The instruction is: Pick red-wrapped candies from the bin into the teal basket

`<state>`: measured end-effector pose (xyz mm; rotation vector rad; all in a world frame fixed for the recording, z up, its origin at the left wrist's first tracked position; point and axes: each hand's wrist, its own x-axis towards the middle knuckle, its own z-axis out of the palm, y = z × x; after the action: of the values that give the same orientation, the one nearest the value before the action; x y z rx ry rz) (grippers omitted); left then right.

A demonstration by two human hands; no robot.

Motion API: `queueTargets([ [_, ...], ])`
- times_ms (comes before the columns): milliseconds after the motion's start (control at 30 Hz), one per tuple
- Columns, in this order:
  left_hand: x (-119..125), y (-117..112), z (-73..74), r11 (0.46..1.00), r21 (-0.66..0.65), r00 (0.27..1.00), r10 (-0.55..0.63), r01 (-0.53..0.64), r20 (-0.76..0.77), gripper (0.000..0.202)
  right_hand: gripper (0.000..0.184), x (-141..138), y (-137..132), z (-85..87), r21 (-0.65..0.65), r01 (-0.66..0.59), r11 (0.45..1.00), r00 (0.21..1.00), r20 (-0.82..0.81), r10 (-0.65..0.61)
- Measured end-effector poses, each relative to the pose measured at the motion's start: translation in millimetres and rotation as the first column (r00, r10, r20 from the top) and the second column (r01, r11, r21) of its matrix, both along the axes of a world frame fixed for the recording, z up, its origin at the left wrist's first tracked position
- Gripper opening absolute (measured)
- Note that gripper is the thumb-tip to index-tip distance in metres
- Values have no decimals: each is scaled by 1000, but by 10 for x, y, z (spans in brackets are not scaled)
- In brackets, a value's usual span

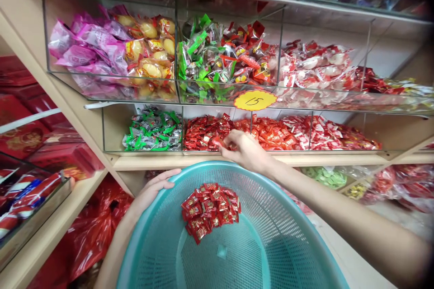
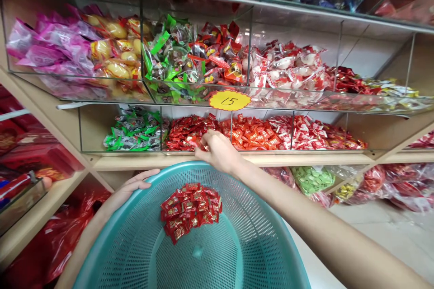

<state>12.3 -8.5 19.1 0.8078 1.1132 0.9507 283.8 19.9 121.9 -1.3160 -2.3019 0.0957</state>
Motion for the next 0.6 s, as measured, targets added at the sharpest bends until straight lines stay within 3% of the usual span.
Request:
queueTargets([
  [133, -2, -8, 14, 1000, -11, 1000, -9, 9, -14, 50, 22, 146, -283, -290, -31, -200, 979, 971, 126, 202],
  [333, -38, -47, 32, 999, 36, 997, -38, 41, -70, 48, 22, 345, -361, -858, -133, -100, 986, 923, 358, 142],
  [433, -37, -72, 61, 998, 44, 994, -35, 40, -103, 48, 20, 420, -420, -956, -227, -47, 973, 923, 363, 129],
  [600, -17, -71, 75, 999, 36, 994, -11, 15, -113, 48, 21, 531, -558, -972, -405, 13, 914, 928, 346, 140],
])
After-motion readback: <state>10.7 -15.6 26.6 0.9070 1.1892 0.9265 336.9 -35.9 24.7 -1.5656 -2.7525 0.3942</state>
